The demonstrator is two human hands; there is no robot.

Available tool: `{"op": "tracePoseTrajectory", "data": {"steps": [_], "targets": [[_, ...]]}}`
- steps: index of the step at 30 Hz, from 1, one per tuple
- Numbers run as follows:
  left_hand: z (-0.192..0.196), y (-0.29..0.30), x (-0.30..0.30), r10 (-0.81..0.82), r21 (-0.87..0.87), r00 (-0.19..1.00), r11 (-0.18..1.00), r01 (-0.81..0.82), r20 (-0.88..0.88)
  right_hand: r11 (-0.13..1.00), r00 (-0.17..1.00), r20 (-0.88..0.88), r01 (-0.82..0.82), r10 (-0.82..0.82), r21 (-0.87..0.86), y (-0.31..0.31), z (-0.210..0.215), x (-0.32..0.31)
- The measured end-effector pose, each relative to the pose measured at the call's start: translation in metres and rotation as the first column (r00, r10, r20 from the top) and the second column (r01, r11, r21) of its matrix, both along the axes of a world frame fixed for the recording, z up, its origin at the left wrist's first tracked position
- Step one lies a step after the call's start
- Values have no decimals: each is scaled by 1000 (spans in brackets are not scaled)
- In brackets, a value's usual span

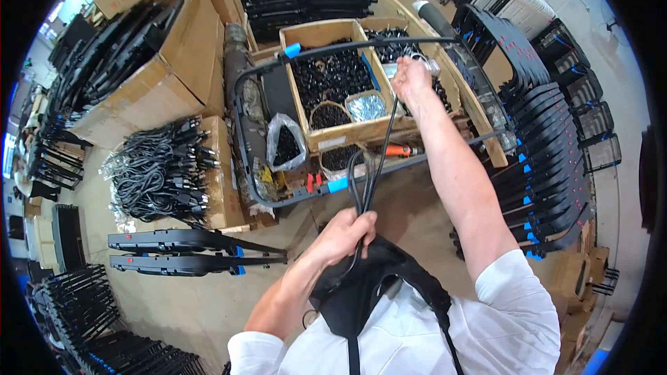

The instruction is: Assembling plastic covers and wire harnesses onto metal frames using an electric screwdriver and pliers.

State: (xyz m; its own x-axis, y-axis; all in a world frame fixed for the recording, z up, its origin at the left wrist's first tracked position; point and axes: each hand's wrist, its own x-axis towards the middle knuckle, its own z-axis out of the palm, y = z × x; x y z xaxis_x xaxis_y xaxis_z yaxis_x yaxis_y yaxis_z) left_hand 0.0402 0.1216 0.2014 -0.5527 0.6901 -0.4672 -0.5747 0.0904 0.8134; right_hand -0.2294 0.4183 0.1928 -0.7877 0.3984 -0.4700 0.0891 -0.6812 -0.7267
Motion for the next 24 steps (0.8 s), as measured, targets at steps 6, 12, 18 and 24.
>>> {"op": "tracePoseTrajectory", "data": {"steps": [6,12,18,24], "targets": [[-25,-11,51,-167,-531,922,846,-47,-348,945,936,-197,-251,292,210,-21,-7,72],[-8,-35,75,117,-255,406,615,-746,-907,616,591,-173,-764,788,193,-49,62,225],[86,-1,46,-67,-74,46,521,-850,-997,331,258,-347,-928,901,169,-34,58,290],[25,67,68,652,262,332,641,-721,-682,237,163,-393,-960,905,146,-14,52,310]]}}
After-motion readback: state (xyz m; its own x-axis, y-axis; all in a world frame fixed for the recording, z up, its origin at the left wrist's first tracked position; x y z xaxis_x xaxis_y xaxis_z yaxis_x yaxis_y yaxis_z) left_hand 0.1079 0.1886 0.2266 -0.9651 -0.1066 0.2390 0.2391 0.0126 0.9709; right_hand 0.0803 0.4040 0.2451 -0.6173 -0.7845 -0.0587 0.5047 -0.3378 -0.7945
